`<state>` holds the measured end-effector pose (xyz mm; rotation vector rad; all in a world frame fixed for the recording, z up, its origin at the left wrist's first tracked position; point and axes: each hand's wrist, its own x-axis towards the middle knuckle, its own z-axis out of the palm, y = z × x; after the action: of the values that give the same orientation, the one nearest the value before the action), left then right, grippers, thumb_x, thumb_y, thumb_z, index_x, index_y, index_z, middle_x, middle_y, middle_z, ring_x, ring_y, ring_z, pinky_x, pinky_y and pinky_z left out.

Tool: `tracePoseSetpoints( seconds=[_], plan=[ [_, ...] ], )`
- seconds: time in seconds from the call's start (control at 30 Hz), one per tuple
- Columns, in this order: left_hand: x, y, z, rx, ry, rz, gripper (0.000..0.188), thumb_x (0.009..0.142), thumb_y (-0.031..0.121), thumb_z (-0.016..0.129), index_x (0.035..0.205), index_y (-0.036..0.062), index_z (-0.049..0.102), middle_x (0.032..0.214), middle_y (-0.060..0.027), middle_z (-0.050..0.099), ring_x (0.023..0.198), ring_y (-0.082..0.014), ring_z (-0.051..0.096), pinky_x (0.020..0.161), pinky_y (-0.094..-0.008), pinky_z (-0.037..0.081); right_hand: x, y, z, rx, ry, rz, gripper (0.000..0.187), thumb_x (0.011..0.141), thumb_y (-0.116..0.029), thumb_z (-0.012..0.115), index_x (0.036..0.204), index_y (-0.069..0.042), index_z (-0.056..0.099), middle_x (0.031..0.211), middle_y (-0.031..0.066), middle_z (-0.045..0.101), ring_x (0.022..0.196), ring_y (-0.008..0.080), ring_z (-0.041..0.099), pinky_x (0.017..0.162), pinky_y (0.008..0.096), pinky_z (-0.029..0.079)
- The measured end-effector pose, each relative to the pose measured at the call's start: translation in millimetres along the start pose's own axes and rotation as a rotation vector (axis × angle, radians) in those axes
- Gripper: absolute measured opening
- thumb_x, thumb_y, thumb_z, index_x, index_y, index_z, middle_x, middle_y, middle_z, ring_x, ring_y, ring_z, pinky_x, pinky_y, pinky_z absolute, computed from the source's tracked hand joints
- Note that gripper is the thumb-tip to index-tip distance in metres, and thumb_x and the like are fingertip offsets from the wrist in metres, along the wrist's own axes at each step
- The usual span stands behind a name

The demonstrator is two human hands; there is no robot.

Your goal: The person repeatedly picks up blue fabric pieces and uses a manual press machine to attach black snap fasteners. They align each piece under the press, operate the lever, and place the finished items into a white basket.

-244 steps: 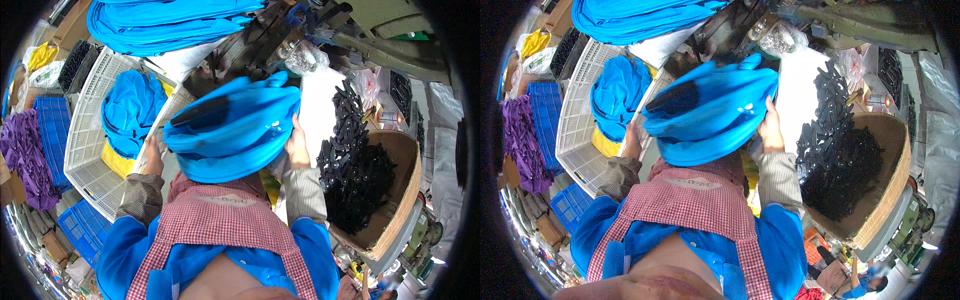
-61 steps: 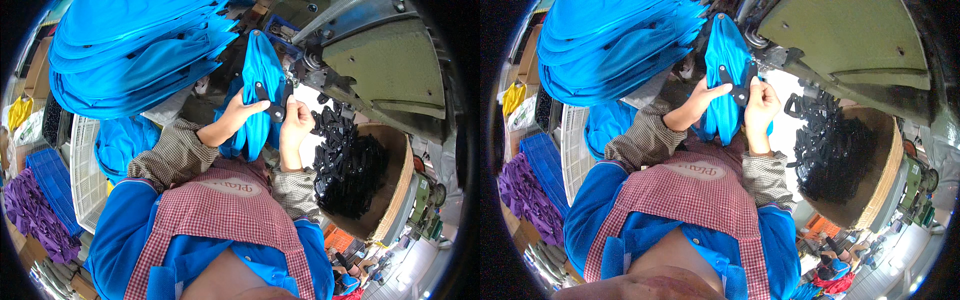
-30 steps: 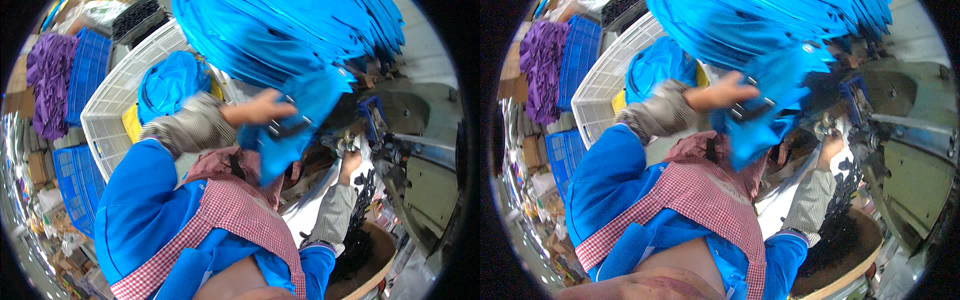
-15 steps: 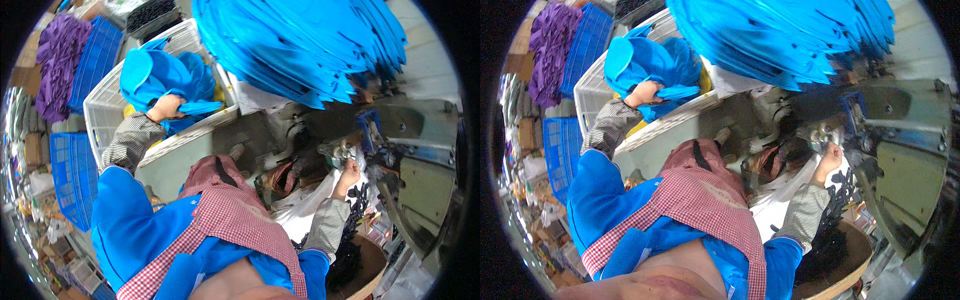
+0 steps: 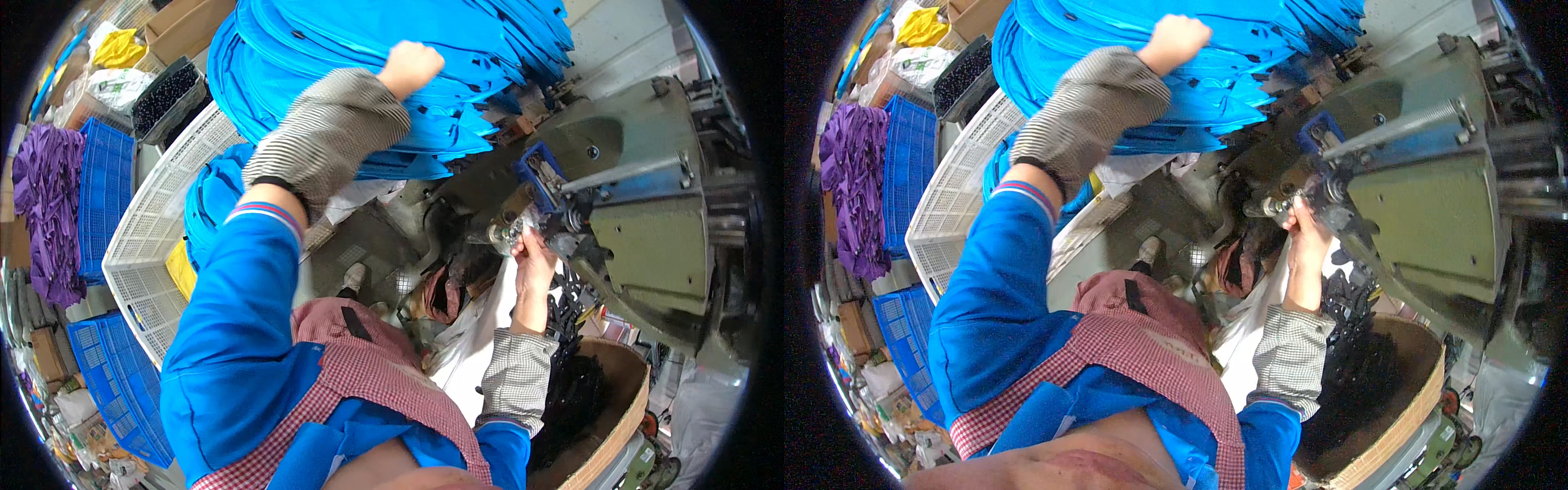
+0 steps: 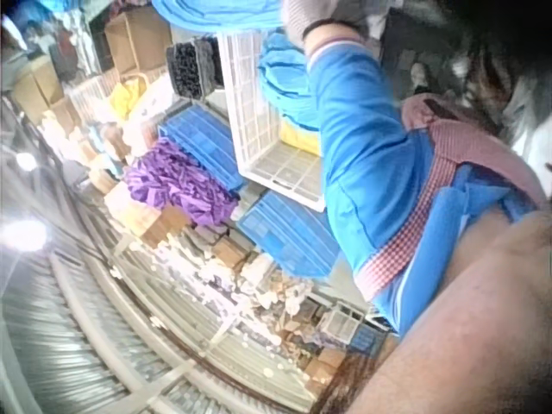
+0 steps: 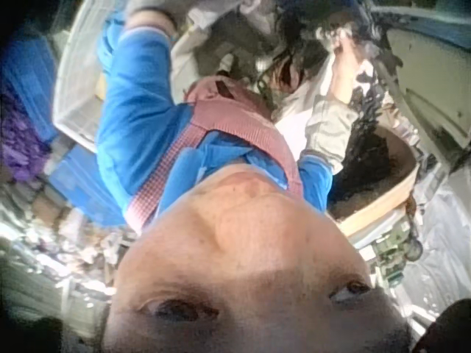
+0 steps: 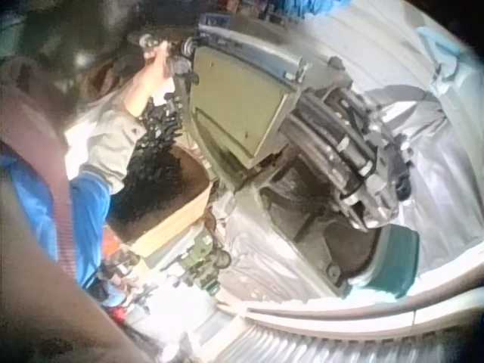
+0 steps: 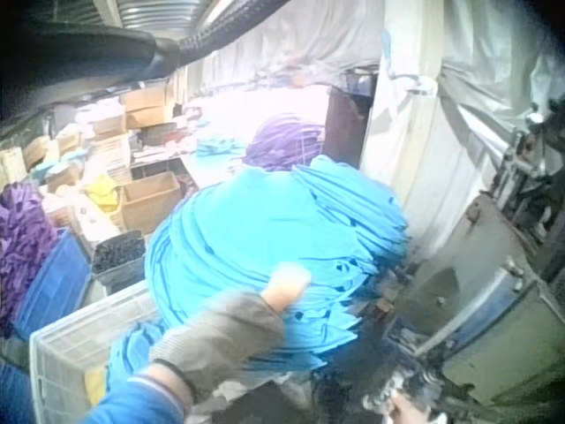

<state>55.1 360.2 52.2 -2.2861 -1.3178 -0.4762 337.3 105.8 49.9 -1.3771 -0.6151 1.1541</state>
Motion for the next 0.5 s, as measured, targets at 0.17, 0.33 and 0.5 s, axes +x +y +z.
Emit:
tracePoseSetpoints(
  seconds=[0.17,0.33,0.5],
  plan=[
    [-24,-55,-202,-0.187,0.48,-0.391,0.021,0.077,0.029,0.058,0.076,0.0091,0.063,0.066,-0.0099,0.059,0.06,-0.0242,0.057,0.054,-0.0352,0.045,4,8,-6,0.005,-0.049,-0.032,0.013,0.079,-0.013,0.066,0.081,-0.002,0.059,0.066,0.0028,0.056,0.052,0.0097,0.05,0.048,0.0206,0.043],
    [-231,-146,-378,-0.06,0.718,-0.711,0.025,0.082,0.029,0.05,0.092,0.0064,0.056,0.086,-0.0102,0.054,0.079,-0.0231,0.051,0.07,-0.0344,0.039,7,11,-2,0.06,-0.08,-0.098,0.014,0.077,-0.011,0.067,0.075,0.0,0.059,0.065,0.0023,0.055,0.049,0.0077,0.048,0.047,0.0187,0.042],
    [-380,-110,-481,-0.085,0.844,-1.002,0.034,0.087,0.028,0.041,0.108,0.0038,0.05,0.106,-0.0105,0.049,0.099,-0.0221,0.045,0.085,-0.0336,0.033,9,29,-11,0.236,-0.115,-0.215,0.019,0.089,-0.019,0.052,0.09,-0.001,0.056,0.065,0.0011,0.053,0.053,0.0075,0.048,0.046,0.0211,0.041]
  ],
)
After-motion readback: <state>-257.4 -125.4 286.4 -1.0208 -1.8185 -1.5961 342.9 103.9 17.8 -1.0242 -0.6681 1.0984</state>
